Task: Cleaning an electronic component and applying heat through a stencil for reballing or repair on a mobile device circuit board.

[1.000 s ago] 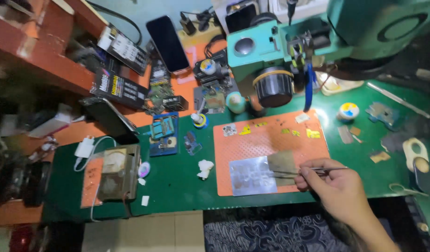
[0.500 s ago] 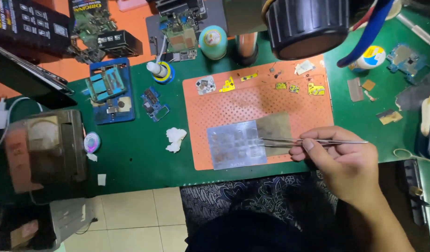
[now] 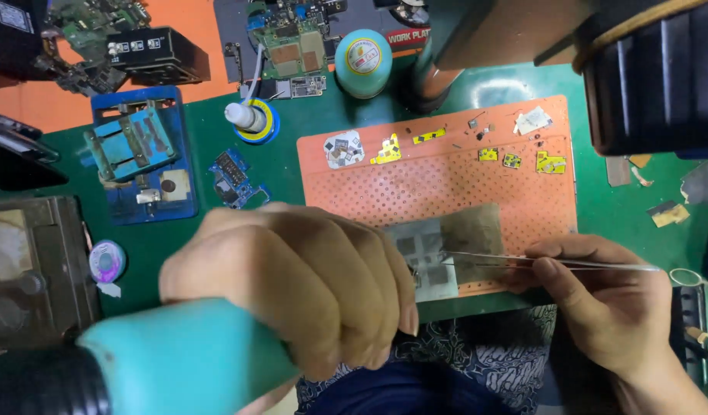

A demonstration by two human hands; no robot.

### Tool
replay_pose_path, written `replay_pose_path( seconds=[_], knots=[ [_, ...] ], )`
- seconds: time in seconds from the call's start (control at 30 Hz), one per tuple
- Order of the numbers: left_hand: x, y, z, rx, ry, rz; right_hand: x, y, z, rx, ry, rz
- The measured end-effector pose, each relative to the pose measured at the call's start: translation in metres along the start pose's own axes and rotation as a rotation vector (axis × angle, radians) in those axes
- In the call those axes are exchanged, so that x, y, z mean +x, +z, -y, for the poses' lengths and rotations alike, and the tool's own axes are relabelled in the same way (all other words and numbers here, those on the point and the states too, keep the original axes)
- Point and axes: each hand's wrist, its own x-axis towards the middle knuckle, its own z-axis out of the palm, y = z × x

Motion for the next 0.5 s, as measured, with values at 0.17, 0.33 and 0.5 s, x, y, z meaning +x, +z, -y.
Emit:
replay_pose_path(
  seconds=[0.17,0.33,0.5],
  knots=[
    [0.027,-0.018,0.03,-0.053,0.029,0.086,0.003,-0.008,-0.012,0.034,0.034,0.04],
    [0.023,-0.024,0.039,0.004,0.052,0.114,0.003,-0.009,-0.014,-0.096,-0.014,0.061],
    [0.02,-0.022,0.047,0.001,-0.047,0.146,0.001,-0.006,-0.013,-0.029,-0.06,0.066]
  ],
)
